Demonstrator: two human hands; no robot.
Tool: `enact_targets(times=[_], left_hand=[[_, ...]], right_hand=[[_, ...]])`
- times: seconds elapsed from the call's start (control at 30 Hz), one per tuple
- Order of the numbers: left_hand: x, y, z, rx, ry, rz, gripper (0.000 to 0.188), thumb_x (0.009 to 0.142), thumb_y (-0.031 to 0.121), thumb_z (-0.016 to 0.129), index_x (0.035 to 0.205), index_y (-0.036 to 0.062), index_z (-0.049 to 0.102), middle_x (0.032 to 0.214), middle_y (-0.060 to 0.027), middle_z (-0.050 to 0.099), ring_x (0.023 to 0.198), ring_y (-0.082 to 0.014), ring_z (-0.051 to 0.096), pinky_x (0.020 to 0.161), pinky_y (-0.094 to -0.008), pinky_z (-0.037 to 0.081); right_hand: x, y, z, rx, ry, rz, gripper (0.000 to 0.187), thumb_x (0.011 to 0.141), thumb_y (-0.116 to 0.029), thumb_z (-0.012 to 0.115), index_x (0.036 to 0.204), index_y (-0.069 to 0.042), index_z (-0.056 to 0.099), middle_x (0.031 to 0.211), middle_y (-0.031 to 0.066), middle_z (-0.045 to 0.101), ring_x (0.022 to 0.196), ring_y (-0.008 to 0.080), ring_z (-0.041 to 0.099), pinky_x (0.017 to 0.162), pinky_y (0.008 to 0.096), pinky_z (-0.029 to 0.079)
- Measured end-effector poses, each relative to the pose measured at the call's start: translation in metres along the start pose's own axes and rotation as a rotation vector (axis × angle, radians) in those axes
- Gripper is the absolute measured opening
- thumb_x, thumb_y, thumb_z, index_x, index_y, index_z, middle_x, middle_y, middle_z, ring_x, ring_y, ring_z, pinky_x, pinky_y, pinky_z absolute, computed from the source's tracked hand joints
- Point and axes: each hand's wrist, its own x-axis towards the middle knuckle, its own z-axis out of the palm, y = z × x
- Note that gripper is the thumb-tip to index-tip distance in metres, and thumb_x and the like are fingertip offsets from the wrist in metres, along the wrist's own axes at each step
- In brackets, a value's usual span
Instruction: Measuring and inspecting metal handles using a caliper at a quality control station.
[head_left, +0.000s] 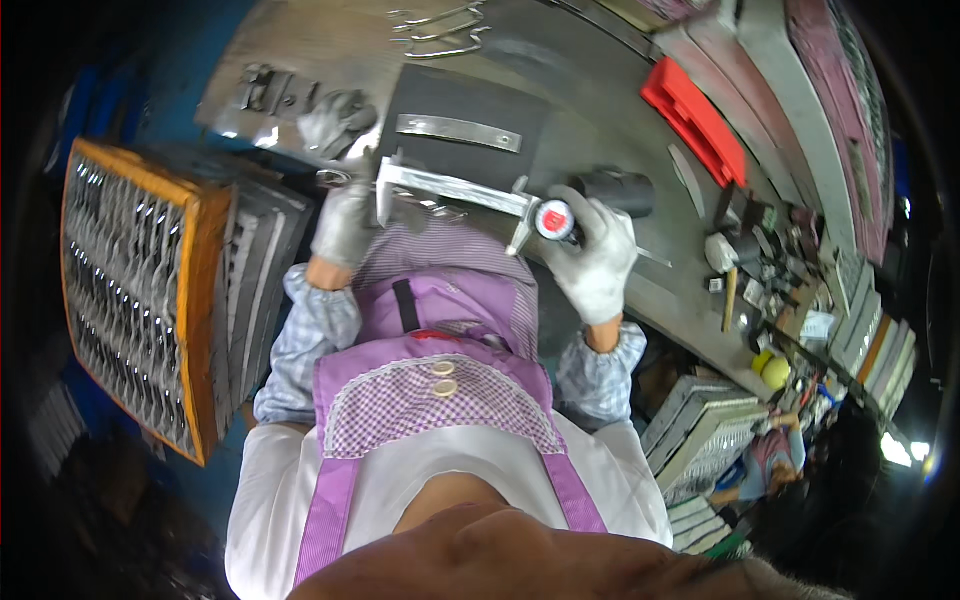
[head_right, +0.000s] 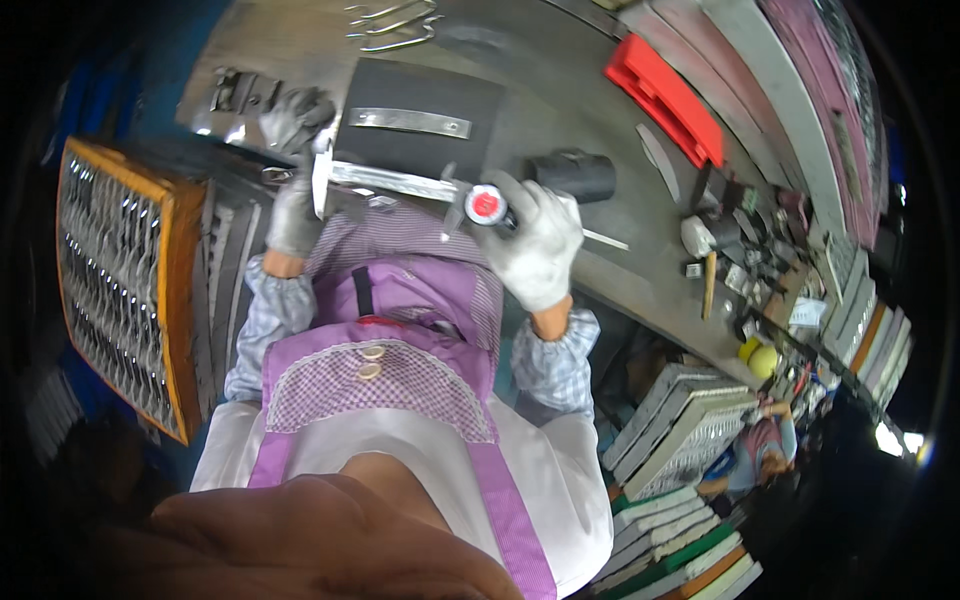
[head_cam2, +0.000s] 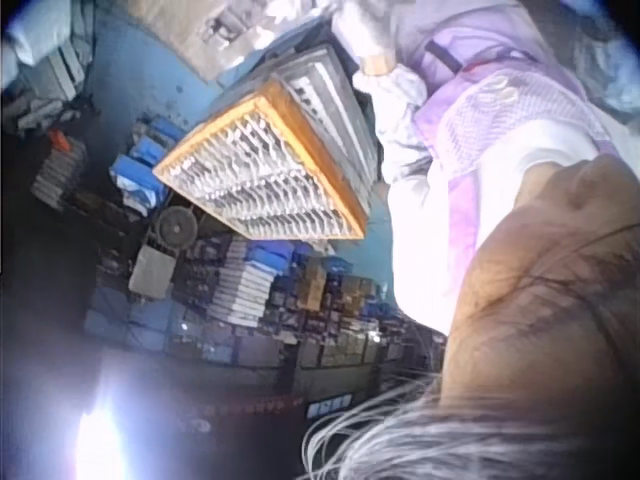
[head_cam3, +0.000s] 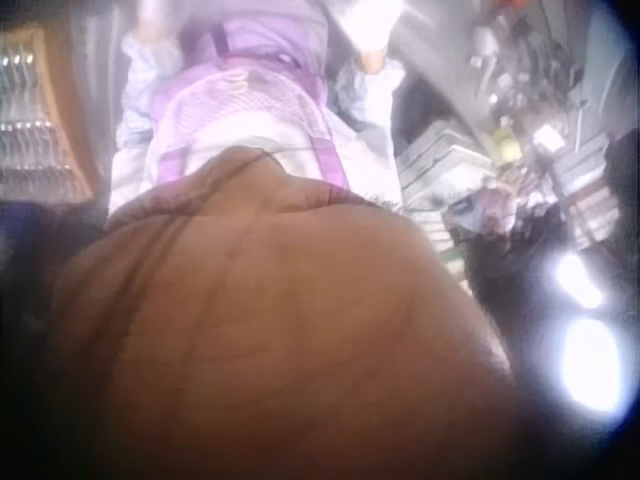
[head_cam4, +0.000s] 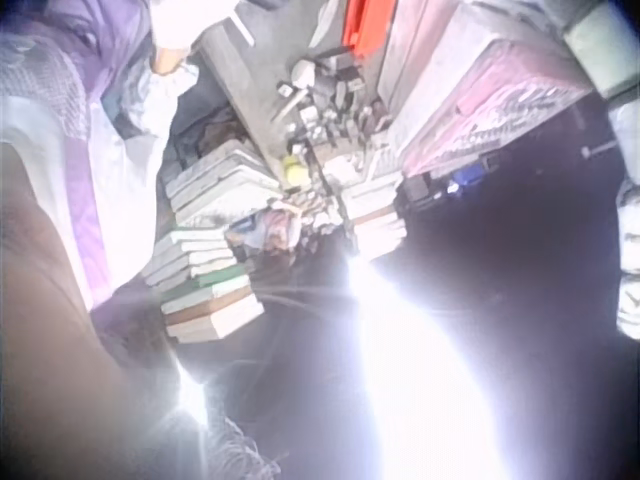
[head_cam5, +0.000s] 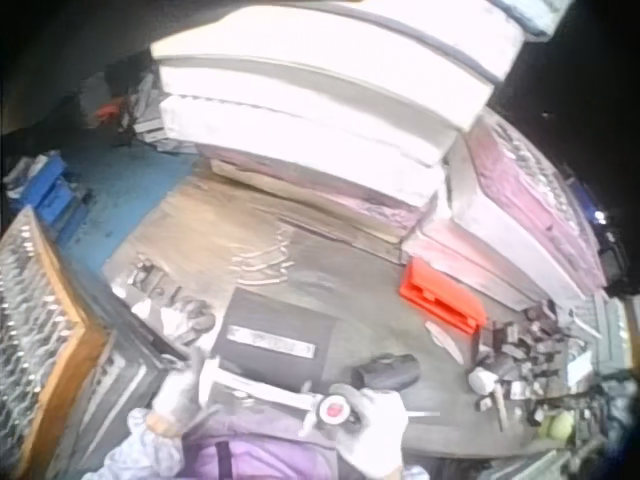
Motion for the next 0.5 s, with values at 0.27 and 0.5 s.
enact_targets(times=[0.27,0.5], left_hand=[[-0.016,0.108,-0.015,-0.321,-0.107,0.0,0.048,0.106,0.039,0.054,0.104,-0.008,0.066,0.082,-0.0162,0.071,0.06,-0.0215,0.067,0.058,-0.0301,0.053],[-0.018,0.126,-0.011,-0.366,-0.148,-0.061,0.043,0.105,0.035,0.057,0.095,-0.0055,0.067,0.077,-0.013,0.069,0.057,-0.0196,0.065,0.053,-0.0286,0.051]], right_hand=[[0.001,-0.002,0.003,-0.093,-0.024,-0.021,0.045,0.068,-0.026,0.086,0.109,-0.016,0.068,0.076,0.0013,0.059,0.071,0.0235,0.062,0.072,0.0386,0.045],[0.001,-0.002,-0.001,-0.121,-0.056,-0.02,0.045,0.068,-0.027,0.086,0.108,-0.016,0.068,0.077,0.0014,0.058,0.072,0.0223,0.061,0.073,0.0389,0.045]])
